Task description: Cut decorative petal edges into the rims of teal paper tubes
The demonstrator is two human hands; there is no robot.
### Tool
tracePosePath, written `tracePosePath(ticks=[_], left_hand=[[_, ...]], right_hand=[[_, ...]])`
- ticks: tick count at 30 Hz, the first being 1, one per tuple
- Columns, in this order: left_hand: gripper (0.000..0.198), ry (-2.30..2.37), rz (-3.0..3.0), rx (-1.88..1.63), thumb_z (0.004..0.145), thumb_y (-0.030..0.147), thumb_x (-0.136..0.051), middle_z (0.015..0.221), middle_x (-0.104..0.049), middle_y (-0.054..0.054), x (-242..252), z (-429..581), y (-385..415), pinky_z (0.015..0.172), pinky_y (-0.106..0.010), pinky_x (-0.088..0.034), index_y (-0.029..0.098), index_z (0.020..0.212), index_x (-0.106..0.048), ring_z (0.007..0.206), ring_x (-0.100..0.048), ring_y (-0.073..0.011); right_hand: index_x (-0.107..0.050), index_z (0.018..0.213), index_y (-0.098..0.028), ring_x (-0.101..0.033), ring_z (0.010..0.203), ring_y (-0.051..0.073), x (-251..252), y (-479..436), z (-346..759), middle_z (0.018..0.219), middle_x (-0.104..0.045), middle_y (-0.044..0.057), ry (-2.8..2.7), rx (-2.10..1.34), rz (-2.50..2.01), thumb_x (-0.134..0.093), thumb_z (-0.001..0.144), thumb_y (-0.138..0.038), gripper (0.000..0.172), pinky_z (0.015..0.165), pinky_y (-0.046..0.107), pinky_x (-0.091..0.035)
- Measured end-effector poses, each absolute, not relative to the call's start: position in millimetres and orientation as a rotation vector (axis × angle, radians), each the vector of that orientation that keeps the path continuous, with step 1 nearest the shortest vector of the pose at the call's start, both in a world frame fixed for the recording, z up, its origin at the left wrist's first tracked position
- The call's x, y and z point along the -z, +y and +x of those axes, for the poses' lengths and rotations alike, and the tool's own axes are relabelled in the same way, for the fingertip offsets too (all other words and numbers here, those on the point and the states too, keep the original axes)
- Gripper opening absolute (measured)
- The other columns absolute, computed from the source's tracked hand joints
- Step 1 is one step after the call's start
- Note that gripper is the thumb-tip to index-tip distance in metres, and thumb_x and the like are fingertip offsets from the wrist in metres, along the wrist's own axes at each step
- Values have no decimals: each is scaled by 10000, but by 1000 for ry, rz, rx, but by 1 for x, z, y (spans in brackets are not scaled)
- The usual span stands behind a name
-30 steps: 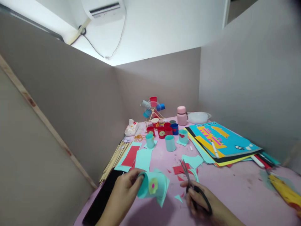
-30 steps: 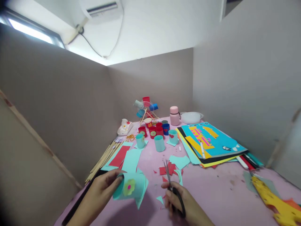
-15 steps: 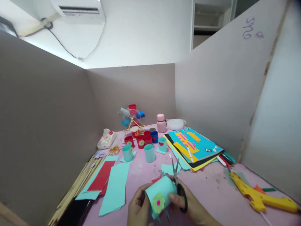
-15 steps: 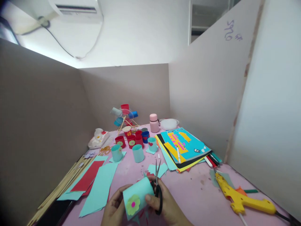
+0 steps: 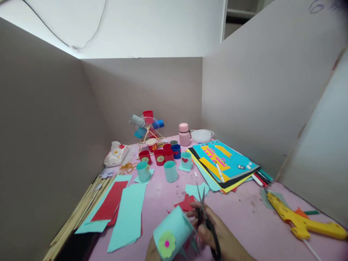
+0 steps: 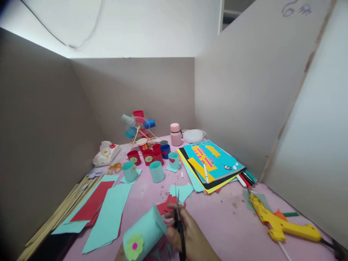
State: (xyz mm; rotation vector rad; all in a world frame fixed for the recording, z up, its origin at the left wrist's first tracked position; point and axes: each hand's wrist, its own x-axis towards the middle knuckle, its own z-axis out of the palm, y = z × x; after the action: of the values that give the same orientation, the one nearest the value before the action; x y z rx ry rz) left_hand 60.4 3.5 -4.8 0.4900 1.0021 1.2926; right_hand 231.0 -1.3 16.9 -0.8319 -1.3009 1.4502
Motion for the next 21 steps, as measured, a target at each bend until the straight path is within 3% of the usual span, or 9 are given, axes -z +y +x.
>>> tracePosePath(ticks=[2,4,8,10,13,17,21], left_hand=[[420,1010,436,-1320,515,247,-817,904,-775,-97,7,56,4,871,-437,-527,182,921,-734,999,-659,-360],[363,1024,340,-1355,576,242,-781,866,-777,-89,6,53,2,824,-399,-554,168,926,-719,948,-688,-318],[402,1095,165,-1424,570,199,-759,777,-773,-75,-1,52,-2,685,-358,-582,142,961,-687,787,-724,-288],[411,1136,257,-1456,582,223,-753,818,-773,-79,-6,54,-5,731,-364,-570,142,980,-687,815,-718,-285],[347,1182,504,-1493,619,262,-736,840,-771,-87,-11,56,-8,835,-375,-530,136,942,-714,904,-694,-290],[327,1276,617,-1470,613,318,-722,791,-770,-84,-9,57,-9,805,-383,-530,138,885,-730,869,-697,-302],[331,1279,655,-1457,636,303,-685,869,-770,-84,-5,59,-10,807,-350,-527,142,924,-713,894,-694,-284]], right_hand=[[-473,1234,-208,-548,660,151,-14,-1,235,973,-564,63,-1358,-1269,-1015,-551,804,-613,596,624,277,-476],[-514,1227,-217,-558,635,152,-11,-2,239,906,-589,41,-1508,-1063,-1148,-590,811,-512,516,610,267,-482],[-591,1187,-237,-645,849,239,-4,-5,241,990,-673,74,-1861,-698,-1258,-667,730,-389,488,738,304,-509],[-605,1177,-245,-656,898,260,-2,-7,239,1017,-683,83,-1911,-572,-1338,-648,717,-361,476,746,313,-516],[-609,1173,-252,-670,871,259,0,-9,236,990,-692,79,-1945,-477,-1445,-615,723,-353,462,717,314,-523],[-603,1191,-245,-681,821,254,-1,-10,237,960,-691,68,-2009,-436,-1480,-592,761,-367,446,678,320,-528],[-598,1196,-256,-687,752,229,-3,-9,239,941,-697,50,-2062,-399,-1498,-610,775,-333,428,638,294,-521]])
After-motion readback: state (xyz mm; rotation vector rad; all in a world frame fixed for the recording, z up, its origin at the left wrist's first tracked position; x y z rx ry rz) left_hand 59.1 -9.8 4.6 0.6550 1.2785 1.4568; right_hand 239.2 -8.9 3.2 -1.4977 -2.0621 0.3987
